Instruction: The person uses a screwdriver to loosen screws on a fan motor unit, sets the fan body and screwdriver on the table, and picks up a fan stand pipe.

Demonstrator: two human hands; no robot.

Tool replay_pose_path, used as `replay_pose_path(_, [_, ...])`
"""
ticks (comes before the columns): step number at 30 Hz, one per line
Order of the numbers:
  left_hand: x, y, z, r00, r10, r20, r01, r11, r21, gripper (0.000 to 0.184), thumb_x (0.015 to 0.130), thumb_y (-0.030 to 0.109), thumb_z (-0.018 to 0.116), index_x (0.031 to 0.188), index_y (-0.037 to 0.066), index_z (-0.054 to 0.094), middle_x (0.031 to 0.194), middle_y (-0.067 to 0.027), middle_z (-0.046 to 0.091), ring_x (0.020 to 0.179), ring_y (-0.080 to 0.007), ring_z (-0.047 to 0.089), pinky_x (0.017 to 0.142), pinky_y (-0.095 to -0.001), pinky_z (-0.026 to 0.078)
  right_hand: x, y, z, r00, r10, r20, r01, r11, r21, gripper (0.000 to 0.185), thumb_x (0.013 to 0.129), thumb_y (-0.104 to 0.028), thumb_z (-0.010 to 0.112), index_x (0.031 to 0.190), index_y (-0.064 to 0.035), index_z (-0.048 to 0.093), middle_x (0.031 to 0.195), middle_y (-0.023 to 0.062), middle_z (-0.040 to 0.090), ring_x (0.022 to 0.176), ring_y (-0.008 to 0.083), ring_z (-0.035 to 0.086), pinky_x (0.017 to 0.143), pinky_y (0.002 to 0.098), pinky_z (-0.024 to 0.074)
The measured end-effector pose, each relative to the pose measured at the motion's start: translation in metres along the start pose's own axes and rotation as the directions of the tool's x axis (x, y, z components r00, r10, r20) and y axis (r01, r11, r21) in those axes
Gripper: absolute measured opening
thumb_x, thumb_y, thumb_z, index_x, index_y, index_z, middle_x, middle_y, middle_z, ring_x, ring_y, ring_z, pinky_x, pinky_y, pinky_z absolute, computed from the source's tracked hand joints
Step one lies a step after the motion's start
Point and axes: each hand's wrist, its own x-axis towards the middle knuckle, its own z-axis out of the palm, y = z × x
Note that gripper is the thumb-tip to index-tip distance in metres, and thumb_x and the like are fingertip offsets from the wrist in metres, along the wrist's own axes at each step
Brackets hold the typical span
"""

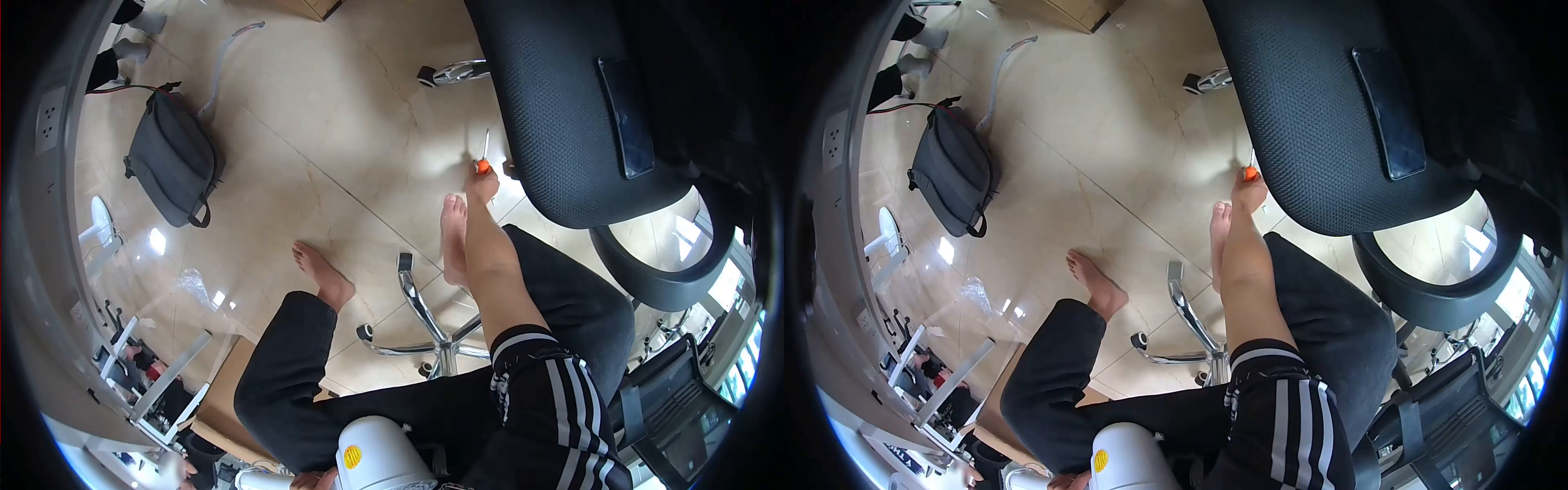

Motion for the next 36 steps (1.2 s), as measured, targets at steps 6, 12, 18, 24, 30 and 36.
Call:
replay_pose_path(6, [0.008,0.001,-0.008,1.0,0.008,-0.01,-0.008,0.996,-0.086,0.093,0.047,0.06,0.094,0.118,0.003,0.076,0.094,-0.0235,0.074,0.083,-0.0446,0.07,0.08,-0.0536,0.056,0.009,-0.018,0.016,0.977,0.212,-0.037,-0.213,0.976,-0.035,0.046,0.084,-0.042,0.089,0.095,0.0,0.073,0.094,0.0226,0.077,0.091,0.0412,0.076,0.086,0.0485,0.0583])
replay_pose_path(12, [0.01,-0.003,-0.008,1.0,0.004,0.0,-0.004,0.996,-0.087,0.092,0.046,0.059,0.094,0.117,0.003,0.076,0.091,-0.023,0.073,0.08,-0.0437,0.069,0.079,-0.0532,0.055,0.017,-0.001,0.029,0.984,0.169,-0.046,-0.169,0.985,0.021,0.039,0.086,-0.038,0.086,0.091,-0.0006,0.076,0.091,0.0199,0.079,0.085,0.0415,0.076,0.082,0.0485,0.0597])
replay_pose_path(18, [0.005,-0.008,-0.007,1.0,-0.006,0.012,0.007,0.996,-0.084,0.091,0.049,0.062,0.093,0.117,0.003,0.077,0.091,-0.0232,0.073,0.079,-0.0428,0.069,0.078,-0.0526,0.055,0.012,-0.009,0.03,0.977,0.207,-0.057,-0.205,0.978,0.044,0.041,0.086,-0.039,0.085,0.089,0.0009,0.076,0.089,0.0213,0.078,0.084,0.0412,0.077,0.081,0.049,0.06])
replay_pose_path(24, [0.001,-0.014,-0.005,1.0,-0.013,-0.003,0.013,0.996,-0.083,0.092,0.05,0.062,0.094,0.118,0.004,0.076,0.094,-0.0226,0.074,0.082,-0.0429,0.071,0.08,-0.0531,0.056,0.01,-0.019,0.027,0.968,0.246,-0.049,-0.242,0.967,0.082,0.034,0.079,-0.03,0.089,0.087,0.0003,0.076,0.089,0.0196,0.079,0.082,0.0365,0.077,0.078,0.0433,0.0605])
replay_pose_path(30, [0.0,-0.017,-0.006,1.0,0.003,-0.031,-0.007,0.991,-0.131,0.088,0.052,0.059,0.094,0.119,0.005,0.076,0.096,-0.0227,0.075,0.084,-0.0441,0.072,0.079,-0.0523,0.057,-0.016,-0.022,0.033,0.987,0.154,-0.05,-0.151,0.987,0.045,0.027,0.082,-0.024,0.084,0.092,0.0006,0.078,0.09,0.0195,0.079,0.084,0.0379,0.077,0.081,0.0437,0.0601])
replay_pose_path(36, [-0.006,-0.024,-0.002,0.991,-0.047,-0.122,0.018,0.973,-0.231,0.067,0.051,0.057,0.097,0.088,0.004,0.08,0.069,-0.0159,0.072,0.066,-0.0355,0.074,0.069,-0.0407,0.059,-0.135,-0.103,0.01,0.87,0.287,0.4,-0.475,0.705,0.527,0.023,0.091,-0.022,0.071,0.086,0.0007,0.07,0.073,0.0087,0.071,0.063,0.0196,0.069,0.058,0.0374,0.0538])
